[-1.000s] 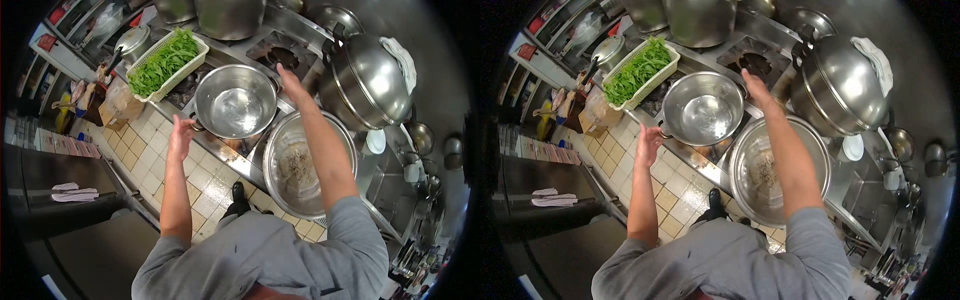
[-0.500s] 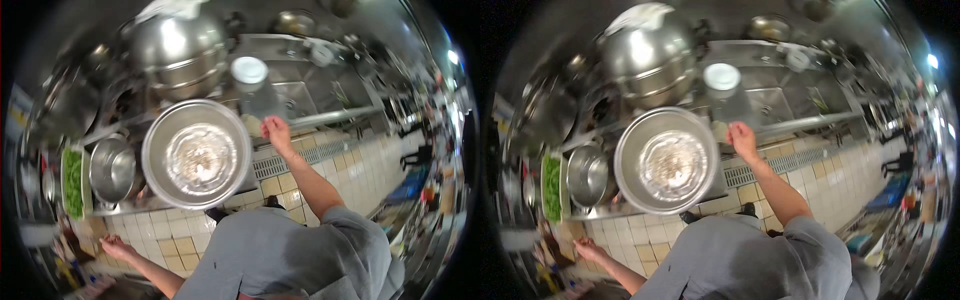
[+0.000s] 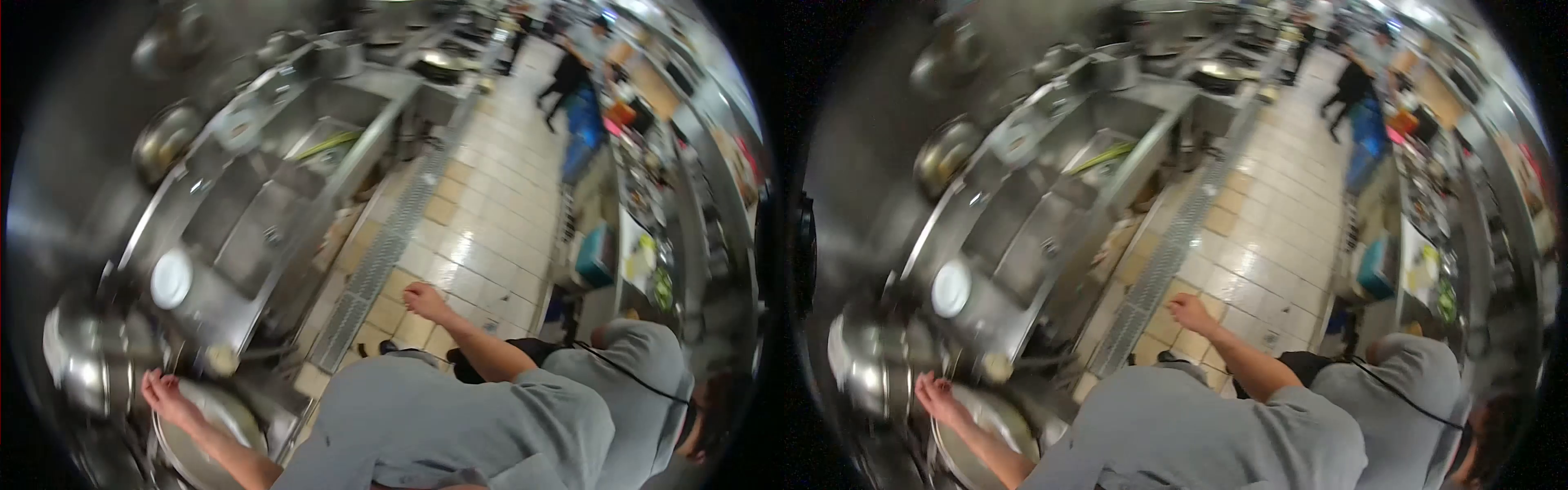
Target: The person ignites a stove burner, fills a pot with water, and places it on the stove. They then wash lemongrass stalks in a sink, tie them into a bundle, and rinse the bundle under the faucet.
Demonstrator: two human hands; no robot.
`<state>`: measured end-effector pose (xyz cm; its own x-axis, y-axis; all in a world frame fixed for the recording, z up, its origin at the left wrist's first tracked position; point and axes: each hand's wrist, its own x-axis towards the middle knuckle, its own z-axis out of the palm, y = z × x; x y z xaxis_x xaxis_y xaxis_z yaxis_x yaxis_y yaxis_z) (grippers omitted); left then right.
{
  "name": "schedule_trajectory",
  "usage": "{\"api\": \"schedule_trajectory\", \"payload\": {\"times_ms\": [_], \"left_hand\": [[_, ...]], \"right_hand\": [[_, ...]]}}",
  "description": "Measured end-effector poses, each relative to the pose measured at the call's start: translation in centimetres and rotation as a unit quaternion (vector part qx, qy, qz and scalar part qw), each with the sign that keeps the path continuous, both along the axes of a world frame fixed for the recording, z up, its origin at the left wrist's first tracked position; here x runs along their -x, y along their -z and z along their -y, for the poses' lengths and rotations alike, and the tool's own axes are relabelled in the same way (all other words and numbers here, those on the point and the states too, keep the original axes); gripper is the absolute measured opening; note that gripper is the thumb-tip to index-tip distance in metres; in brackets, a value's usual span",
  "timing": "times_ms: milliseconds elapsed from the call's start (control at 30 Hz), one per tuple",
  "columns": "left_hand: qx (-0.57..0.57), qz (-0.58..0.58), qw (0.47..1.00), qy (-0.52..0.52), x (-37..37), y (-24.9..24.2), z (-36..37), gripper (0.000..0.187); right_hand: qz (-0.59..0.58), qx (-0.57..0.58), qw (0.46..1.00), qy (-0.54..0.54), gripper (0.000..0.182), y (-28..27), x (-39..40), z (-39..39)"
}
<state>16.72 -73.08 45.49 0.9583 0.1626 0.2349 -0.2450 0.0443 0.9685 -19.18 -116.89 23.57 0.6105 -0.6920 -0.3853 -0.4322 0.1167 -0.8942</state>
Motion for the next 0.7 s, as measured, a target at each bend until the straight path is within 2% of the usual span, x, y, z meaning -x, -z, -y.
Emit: {"api": "schedule_trajectory", "payload": {"times_ms": [33, 133, 267, 333, 400, 433, 467, 533, 567, 600, 633, 667, 700], "left_hand": [[0.01, -0.017, 0.999, 0.037, -1.5, 0.3, 3.3, 0.022], [0.007, -0.03, 0.992, 0.122, -5.7, 2.5, 11.9, 0.021], [-0.043, -0.052, 0.983, 0.169, -10.4, 6.0, 21.9, 0.018], [-0.048, -0.062, 0.978, 0.191, -12.9, 7.9, 26.5, 0.019], [-0.029, -0.089, 0.975, 0.201, -16.6, 10.4, 30.8, 0.017], [-0.029, -0.109, 0.972, 0.204, -18.4, 11.2, 33.0, 0.014], [-0.017, -0.132, 0.973, 0.187, -19.6, 11.5, 35.6, 0.014], [0.035, -0.175, 0.967, 0.182, -22.2, 11.8, 42.2, 0.013], [0.074, -0.199, 0.96, 0.18, -23.3, 11.9, 45.1, 0.012], [0.019, -0.197, 0.963, 0.184, -23.4, 10.7, 48.2, 0.011], [0.029, -0.181, 0.959, 0.218, -23.1, 9.7, 50.7, 0.011], [-0.007, -0.127, 0.951, 0.282, -22.3, 7.5, 53.1, 0.01], [-0.043, -0.12, 0.94, 0.316, -22.2, 6.7, 54.9, 0.013]], "right_hand": [[0.024, -0.011, 1.0, 0.002, 0.021, 2.0, -0.2, 1.9], [0.06, -0.007, 0.997, 0.047, 0.025, -1.3, -2.4, 5.8], [0.043, -0.031, 0.998, 0.015, 0.035, -1.8, -7.2, 12.1], [-0.011, -0.022, 0.998, -0.049, 0.039, -1.8, -9.4, 15.4], [-0.065, 0.059, 0.991, -0.101, 0.041, -1.6, -11.6, 20.2], [-0.063, 0.08, 0.992, -0.079, 0.042, -1.6, -12.6, 22.6], [-0.063, 0.1, 0.991, -0.062, 0.043, -1.8, -13.7, 24.6], [-0.033, 0.021, 0.999, -0.024, 0.045, -6.0, -16.8, 29.0], [-0.019, -0.034, 0.999, 0.001, 0.046, -6.1, -18.3, 31.8], [0.012, -0.056, 0.998, -0.001, 0.045, -6.7, -19.8, 34.4], [0.025, -0.059, 0.998, 0.015, 0.043, -5.2, -21.6, 37.2], [0.034, -0.067, 0.997, 0.01, 0.041, -6.9, -24.2, 39.4], [0.033, -0.065, 0.997, 0.005, 0.041, -6.9, -26.9, 41.8]]}}
